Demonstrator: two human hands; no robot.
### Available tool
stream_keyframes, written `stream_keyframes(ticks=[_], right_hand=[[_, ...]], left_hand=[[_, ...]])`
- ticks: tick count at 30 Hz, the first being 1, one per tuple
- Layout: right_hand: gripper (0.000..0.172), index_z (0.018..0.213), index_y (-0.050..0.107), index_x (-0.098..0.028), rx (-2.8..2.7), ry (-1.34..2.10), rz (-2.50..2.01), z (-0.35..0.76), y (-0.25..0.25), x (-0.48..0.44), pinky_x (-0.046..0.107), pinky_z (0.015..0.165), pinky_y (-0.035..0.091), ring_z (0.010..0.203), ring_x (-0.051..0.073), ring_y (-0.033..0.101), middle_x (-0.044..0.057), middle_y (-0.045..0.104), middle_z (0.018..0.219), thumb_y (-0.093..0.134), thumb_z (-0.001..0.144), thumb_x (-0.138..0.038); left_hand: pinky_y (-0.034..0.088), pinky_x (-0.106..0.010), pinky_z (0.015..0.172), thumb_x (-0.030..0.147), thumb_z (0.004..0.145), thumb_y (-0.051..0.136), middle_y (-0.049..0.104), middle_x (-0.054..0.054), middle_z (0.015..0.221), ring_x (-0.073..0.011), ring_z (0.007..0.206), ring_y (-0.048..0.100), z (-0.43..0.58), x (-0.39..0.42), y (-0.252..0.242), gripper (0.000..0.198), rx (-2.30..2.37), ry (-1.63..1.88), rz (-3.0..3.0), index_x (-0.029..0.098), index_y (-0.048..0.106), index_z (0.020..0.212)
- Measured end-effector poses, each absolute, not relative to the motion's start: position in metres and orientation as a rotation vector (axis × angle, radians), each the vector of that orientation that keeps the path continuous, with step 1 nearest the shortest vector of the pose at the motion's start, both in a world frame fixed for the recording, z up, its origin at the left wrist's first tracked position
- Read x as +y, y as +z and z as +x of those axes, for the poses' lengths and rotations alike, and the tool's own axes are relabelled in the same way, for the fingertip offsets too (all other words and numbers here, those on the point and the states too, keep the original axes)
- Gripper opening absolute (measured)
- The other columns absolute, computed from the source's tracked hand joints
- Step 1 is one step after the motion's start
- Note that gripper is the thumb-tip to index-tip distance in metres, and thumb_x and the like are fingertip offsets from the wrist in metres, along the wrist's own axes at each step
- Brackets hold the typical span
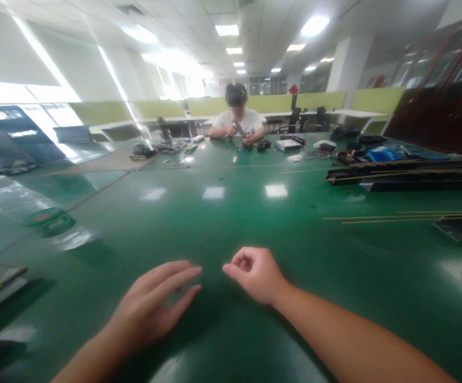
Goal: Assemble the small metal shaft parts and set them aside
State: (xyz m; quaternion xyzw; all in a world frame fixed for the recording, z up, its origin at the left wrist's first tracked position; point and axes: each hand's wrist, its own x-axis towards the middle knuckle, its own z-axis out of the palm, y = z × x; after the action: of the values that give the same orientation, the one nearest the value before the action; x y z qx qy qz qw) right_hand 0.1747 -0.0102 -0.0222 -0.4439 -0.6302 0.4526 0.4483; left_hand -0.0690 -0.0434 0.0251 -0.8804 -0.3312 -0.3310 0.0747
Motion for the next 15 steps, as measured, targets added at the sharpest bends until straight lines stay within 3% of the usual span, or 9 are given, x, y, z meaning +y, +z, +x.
stream_keyframes(ticks=[3, 7, 10, 15], right_hand=[[0.017, 0.071, 0.066, -0.016, -1.596, 1.128, -1.027, 0.174, -0.023, -0.012, 0.024, 0.056, 0.041, 0.058, 0.013, 0.053, 0.000, 0.063, 0.065, 0.073, 0.077, -0.029], [0.010, 0.069, 0.066, -0.015, -1.599, 1.149, -1.005, 0.173, -0.023, -0.012, 0.023, 0.056, 0.042, 0.062, 0.014, 0.056, 0.001, 0.065, 0.067, 0.070, 0.075, -0.022], [0.013, 0.076, 0.070, -0.015, -1.632, 1.185, -1.025, 0.173, -0.023, -0.012, 0.022, 0.052, 0.038, 0.056, 0.012, 0.050, -0.001, 0.062, 0.064, 0.074, 0.075, -0.028], [0.024, 0.082, 0.074, -0.014, -1.712, 1.184, -1.083, 0.174, -0.023, -0.013, 0.022, 0.048, 0.032, 0.049, 0.009, 0.042, -0.003, 0.054, 0.054, 0.076, 0.076, -0.038]], left_hand=[[0.056, -0.033, 0.076, 0.018, 0.088, 0.062, 0.067, -0.008, 0.111, -0.0212, 0.092, 0.066, -0.024, -0.025, 0.024, 0.036, -0.801, -0.757, -2.854, 0.023, 0.061, 0.123], [0.055, -0.029, 0.071, 0.014, 0.092, 0.051, 0.068, -0.008, 0.100, -0.0181, 0.084, 0.066, -0.004, -0.013, 0.020, 0.026, -0.744, -0.835, -2.956, 0.019, 0.065, 0.114], [0.054, -0.025, 0.071, 0.013, 0.094, 0.050, 0.068, -0.008, 0.096, -0.0164, 0.083, 0.065, -0.011, -0.012, 0.018, 0.023, -0.812, -0.881, -2.935, 0.018, 0.066, 0.110], [0.056, -0.024, 0.082, 0.020, 0.094, 0.057, 0.066, -0.006, 0.106, -0.0154, 0.091, 0.066, -0.073, -0.026, 0.030, 0.029, -1.126, -0.996, -2.627, 0.024, 0.062, 0.123]])
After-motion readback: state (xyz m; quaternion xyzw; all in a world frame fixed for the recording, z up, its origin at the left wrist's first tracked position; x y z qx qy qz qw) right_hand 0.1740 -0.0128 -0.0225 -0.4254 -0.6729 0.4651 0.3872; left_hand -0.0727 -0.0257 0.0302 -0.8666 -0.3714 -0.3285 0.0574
